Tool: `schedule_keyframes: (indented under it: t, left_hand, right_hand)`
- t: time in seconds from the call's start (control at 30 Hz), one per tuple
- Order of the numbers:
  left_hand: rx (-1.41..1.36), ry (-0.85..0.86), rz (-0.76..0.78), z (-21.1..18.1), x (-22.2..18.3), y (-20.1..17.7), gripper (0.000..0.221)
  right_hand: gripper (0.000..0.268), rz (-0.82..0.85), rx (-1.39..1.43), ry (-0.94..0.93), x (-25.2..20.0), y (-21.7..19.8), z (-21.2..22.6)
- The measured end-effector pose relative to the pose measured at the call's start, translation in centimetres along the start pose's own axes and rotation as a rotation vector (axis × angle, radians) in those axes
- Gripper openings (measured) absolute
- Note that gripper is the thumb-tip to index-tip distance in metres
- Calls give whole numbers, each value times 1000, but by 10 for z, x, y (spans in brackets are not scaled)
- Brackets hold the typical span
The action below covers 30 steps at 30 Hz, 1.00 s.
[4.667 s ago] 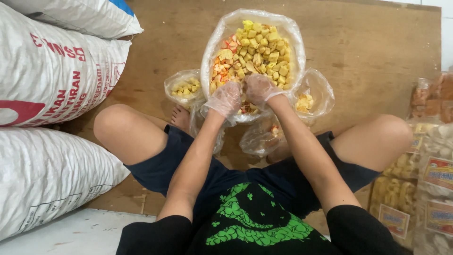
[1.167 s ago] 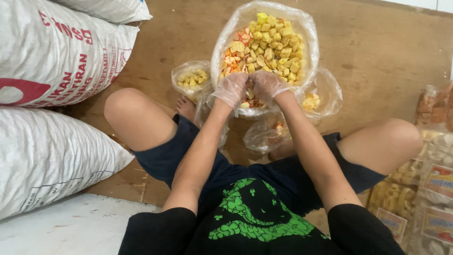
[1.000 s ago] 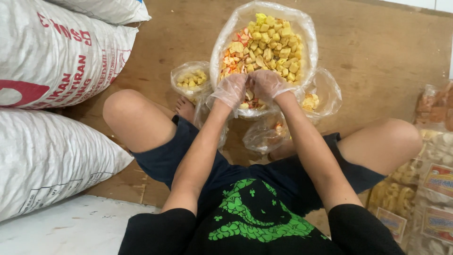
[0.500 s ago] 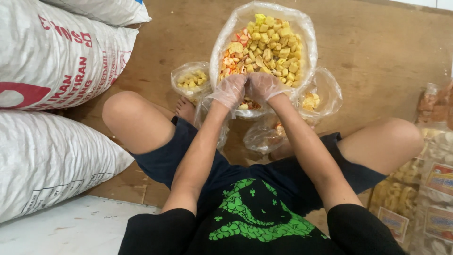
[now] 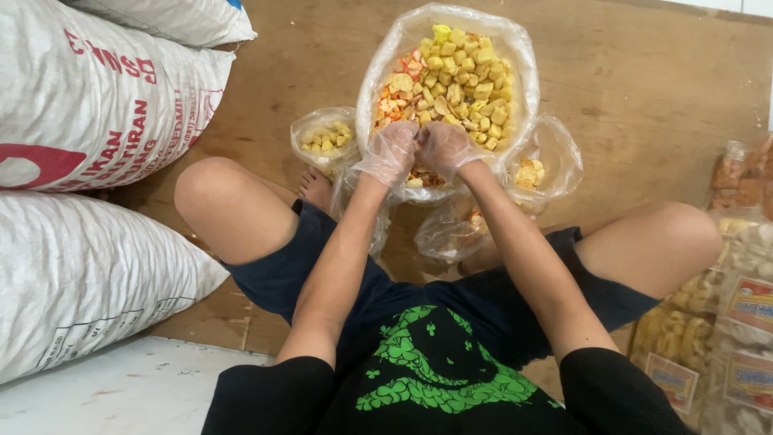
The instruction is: Mixing and sorting different varieties of small snack crackers together in a large plastic bag by hand.
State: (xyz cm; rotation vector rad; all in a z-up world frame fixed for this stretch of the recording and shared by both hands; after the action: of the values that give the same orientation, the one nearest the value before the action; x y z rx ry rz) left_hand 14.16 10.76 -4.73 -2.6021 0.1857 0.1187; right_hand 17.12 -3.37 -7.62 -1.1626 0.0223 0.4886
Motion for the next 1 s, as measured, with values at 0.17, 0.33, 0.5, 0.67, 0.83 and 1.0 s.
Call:
schedule_keyframes:
  t: [0.17,0.33,0.5,0.67,0.83,1.0]
  left_hand:
    - [3,-62,-17,7,17,3,34]
    - [54,-149,-14,-18,6,-6,37]
    - [202,11,-109,-56,-6,-27,22]
    - [277,2,-129,-7,12,0,22]
    - [154,68,-148,-27,13,6,22]
    - [-50,158,-291,-48,2,-26,14]
  right_hand:
    - [34,18,-28,66,4,7,6]
    - [26,-79,48,30,-5,-12,15]
    - [22,-147,88,19,-10,-38,7]
    - [18,-149,155,-31,-3,-48,-10]
    - [24,-133,350,-143,-18,-82,12]
    - [15,-222,494,-182,-30,-101,23]
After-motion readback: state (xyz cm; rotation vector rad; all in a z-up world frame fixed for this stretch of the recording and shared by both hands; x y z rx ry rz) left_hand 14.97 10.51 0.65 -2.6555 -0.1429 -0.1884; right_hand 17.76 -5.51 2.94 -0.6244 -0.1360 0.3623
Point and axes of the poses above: each hand's wrist, its own x-axis towards the middle knuckle, its own y-axis out of the palm, z = x × y, the point moved 5 cm from there along x, towards the middle knuckle, and after that the axes turned 5 degrees about -y, right-handed, at the moved point
